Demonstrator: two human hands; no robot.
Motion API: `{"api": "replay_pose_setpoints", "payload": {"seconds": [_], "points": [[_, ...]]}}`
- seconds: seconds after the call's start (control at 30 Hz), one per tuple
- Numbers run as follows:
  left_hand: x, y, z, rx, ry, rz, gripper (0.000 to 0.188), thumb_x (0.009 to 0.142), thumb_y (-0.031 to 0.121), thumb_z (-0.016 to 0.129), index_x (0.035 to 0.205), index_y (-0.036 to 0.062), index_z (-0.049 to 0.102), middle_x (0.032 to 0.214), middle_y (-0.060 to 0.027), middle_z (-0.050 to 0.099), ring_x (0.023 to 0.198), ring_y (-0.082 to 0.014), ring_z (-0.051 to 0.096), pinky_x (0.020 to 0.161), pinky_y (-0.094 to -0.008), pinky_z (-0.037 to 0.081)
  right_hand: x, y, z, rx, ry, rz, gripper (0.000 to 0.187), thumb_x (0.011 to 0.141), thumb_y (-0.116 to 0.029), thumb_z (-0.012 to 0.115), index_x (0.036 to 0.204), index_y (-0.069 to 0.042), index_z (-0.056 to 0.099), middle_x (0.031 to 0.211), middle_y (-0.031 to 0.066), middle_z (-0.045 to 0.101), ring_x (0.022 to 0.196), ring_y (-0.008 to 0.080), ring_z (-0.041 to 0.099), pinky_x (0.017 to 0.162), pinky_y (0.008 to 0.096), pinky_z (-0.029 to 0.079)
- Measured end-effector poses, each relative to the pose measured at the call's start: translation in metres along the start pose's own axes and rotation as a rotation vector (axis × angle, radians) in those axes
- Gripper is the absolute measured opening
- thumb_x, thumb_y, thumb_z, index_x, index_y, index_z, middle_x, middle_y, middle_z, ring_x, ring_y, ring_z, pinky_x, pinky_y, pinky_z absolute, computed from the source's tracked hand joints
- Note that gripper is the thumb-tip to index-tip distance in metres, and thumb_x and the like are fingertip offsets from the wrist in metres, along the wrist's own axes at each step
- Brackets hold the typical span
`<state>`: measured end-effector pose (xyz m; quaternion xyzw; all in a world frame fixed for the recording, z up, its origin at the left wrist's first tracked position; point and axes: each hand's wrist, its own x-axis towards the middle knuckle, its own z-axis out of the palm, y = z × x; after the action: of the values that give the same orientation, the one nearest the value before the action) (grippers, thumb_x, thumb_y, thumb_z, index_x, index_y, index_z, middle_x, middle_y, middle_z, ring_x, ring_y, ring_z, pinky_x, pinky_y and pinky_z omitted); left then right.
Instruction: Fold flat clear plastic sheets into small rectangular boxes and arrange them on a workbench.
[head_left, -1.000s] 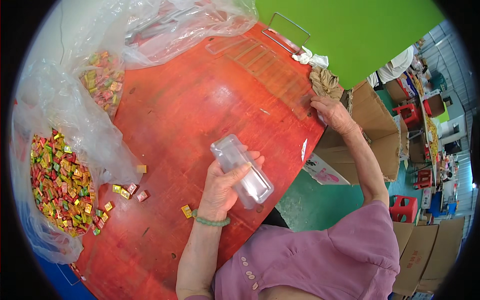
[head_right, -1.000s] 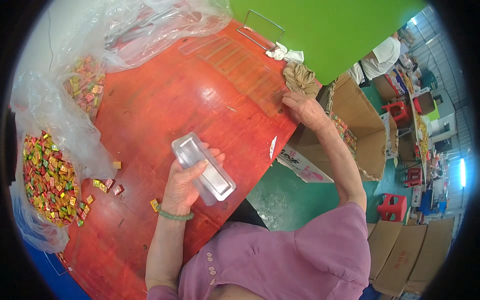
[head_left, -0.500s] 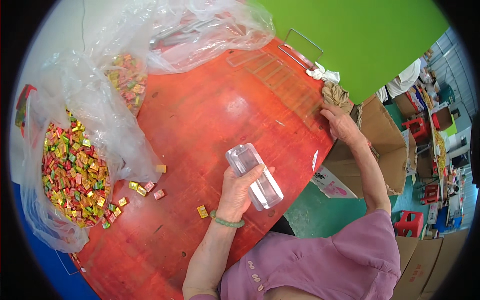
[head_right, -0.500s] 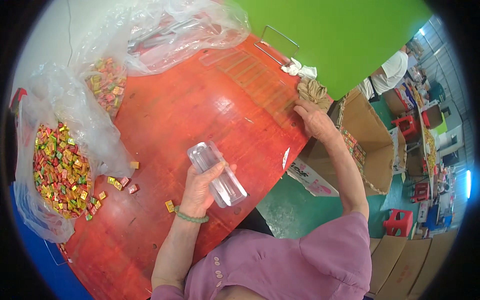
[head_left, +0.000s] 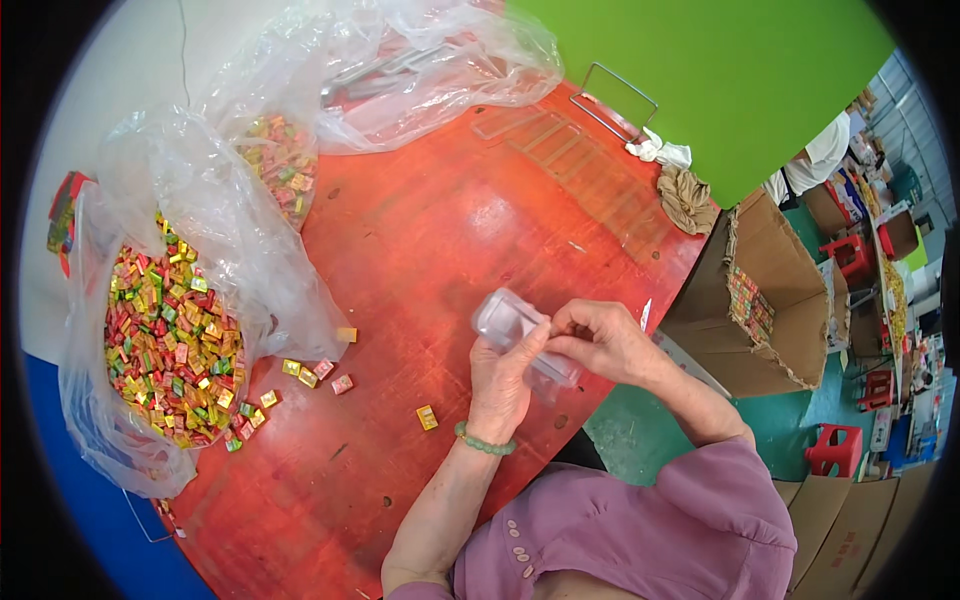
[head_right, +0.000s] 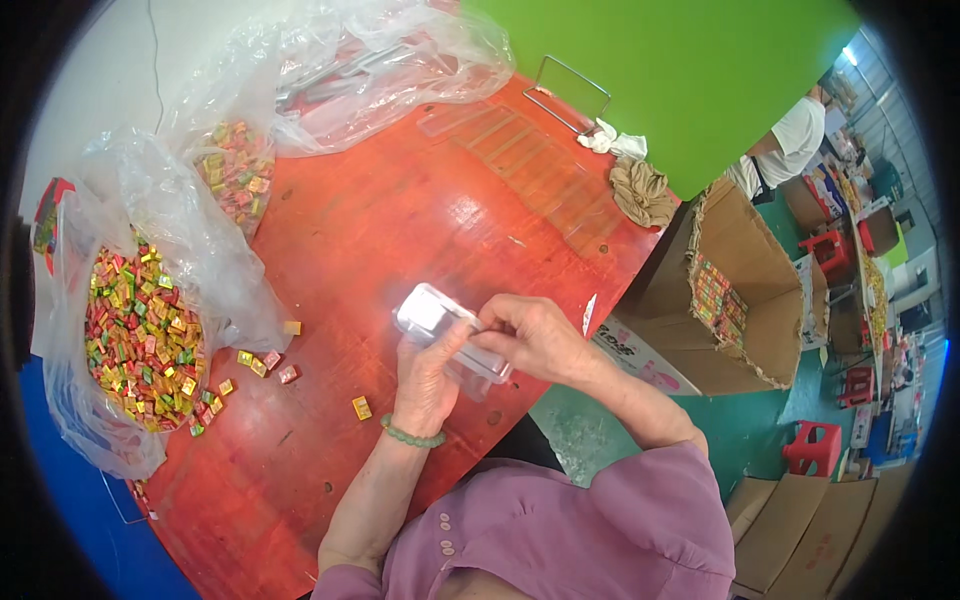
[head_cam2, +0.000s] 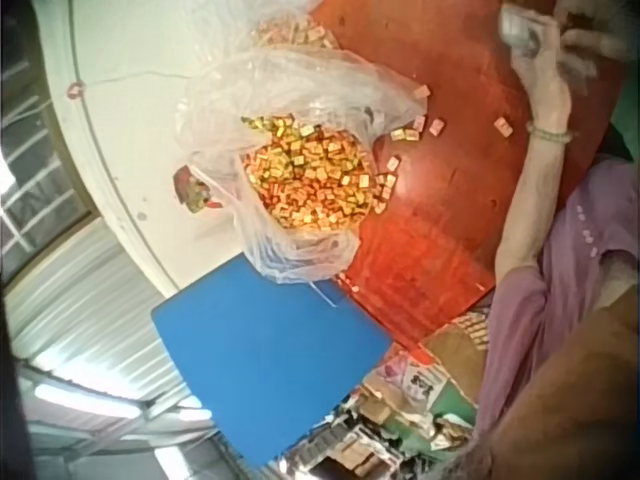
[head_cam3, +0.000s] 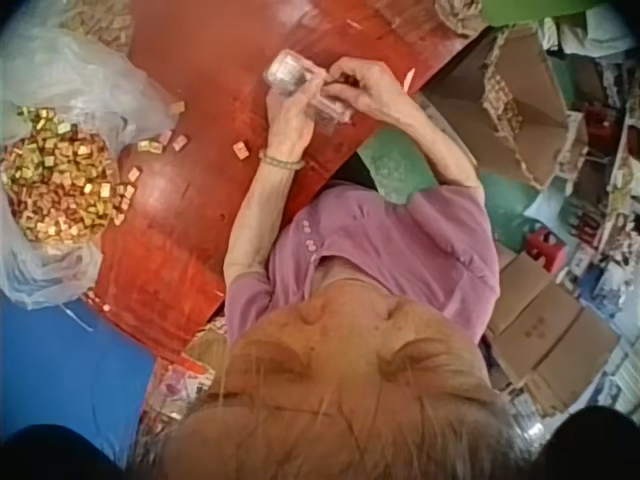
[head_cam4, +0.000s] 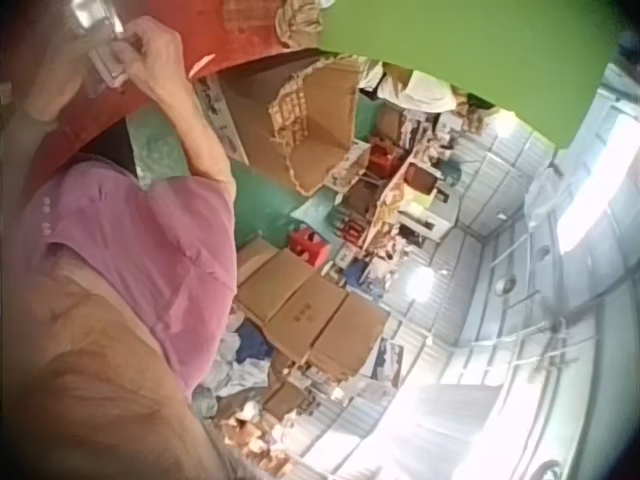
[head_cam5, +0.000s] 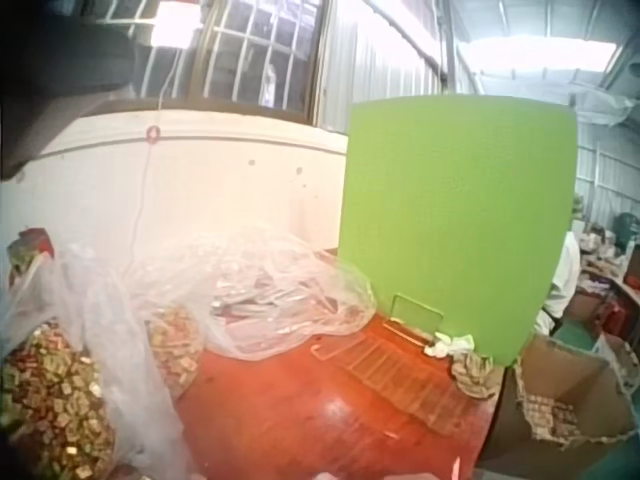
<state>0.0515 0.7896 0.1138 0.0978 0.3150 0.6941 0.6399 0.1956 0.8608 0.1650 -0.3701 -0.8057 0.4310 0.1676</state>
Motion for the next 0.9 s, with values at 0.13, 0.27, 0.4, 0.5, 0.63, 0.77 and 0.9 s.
{"api": "replay_pose_setpoints", "payload": {"seconds": [0.13,0.27,0.4,0.5,0.63,0.77,0.9], "points": [[-0.001,0.005,0.001,0.042,-0.175,-0.012,0.046,0.082,0.004,0.071,0.123,0.0025,0.05,0.112,-0.0062,0.059,0.107,-0.0148,0.055,0.095,-0.0313,0.044,0.003,0.022,-0.007,0.334,-0.035,0.201,0.012,0.085,-0.011,0.069,0.089,-0.001,0.063,0.079,0.0015,0.065,0.072,0.0064,0.058,0.063,0.0248,0.048],[-0.001,0.006,0.004,0.027,-0.168,-0.066,0.047,0.082,0.004,0.07,0.124,0.001,0.049,0.111,-0.0075,0.06,0.106,-0.0161,0.057,0.095,-0.0322,0.045,-0.005,0.024,-0.008,0.597,-0.118,0.212,0.013,0.088,-0.011,0.066,0.095,0.0,0.066,0.081,-0.0007,0.065,0.073,0.0045,0.057,0.064,0.023,0.047],[-0.001,0.001,0.004,0.092,-0.145,-0.062,0.046,0.083,0.003,0.07,0.125,0.0009,0.05,0.111,-0.008,0.061,0.104,-0.0157,0.058,0.093,-0.0315,0.046,-0.018,0.009,-0.004,0.299,-0.041,0.227,0.016,0.088,-0.011,0.066,0.099,0.001,0.065,0.084,0.0,0.064,0.074,0.0063,0.057,0.067,0.0245,0.048],[-0.001,-0.003,0.002,0.101,-0.139,-0.018,0.044,0.082,0.003,0.07,0.122,0.0017,0.053,0.111,-0.0078,0.061,0.103,-0.0155,0.058,0.091,-0.0308,0.048,-0.032,-0.021,-0.008,-0.029,0.144,-0.031,0.021,0.083,-0.019,0.073,0.092,-0.002,0.064,0.084,0.0026,0.06,0.069,0.009,0.057,0.062,0.026,0.048],[-0.002,-0.006,0.004,0.125,-0.149,-0.04,0.042,0.082,0.002,0.071,0.121,0.0025,0.055,0.111,-0.0074,0.06,0.103,-0.0156,0.058,0.089,-0.0306,0.049,-0.035,-0.014,-0.008,0.171,-0.014,0.029,0.023,0.081,-0.02,0.073,0.087,0.0,0.064,0.077,0.0045,0.062,0.068,0.0111,0.058,0.061,0.0282,0.047],[-0.005,-0.007,0.009,0.169,-0.201,-0.054,0.043,0.081,0.0,0.071,0.121,0.0021,0.055,0.111,-0.008,0.061,0.102,-0.0164,0.059,0.089,-0.0316,0.049,-0.041,0.004,-0.006,0.36,-0.052,0.143,0.017,0.08,-0.014,0.074,0.087,-0.001,0.066,0.075,0.0019,0.064,0.067,0.0089,0.057,0.061,0.0264,0.047],[-0.006,-0.008,0.007,0.229,-0.267,-0.09,0.042,0.081,-0.001,0.071,0.12,0.001,0.056,0.11,-0.0099,0.063,0.099,-0.0169,0.062,0.088,-0.0318,0.05,-0.046,0.02,-0.007,0.78,-0.134,0.267,0.012,0.078,-0.007,0.075,0.087,-0.003,0.068,0.073,-0.0005,0.065,0.065,0.006,0.057,0.059,0.0223,0.046]]}}
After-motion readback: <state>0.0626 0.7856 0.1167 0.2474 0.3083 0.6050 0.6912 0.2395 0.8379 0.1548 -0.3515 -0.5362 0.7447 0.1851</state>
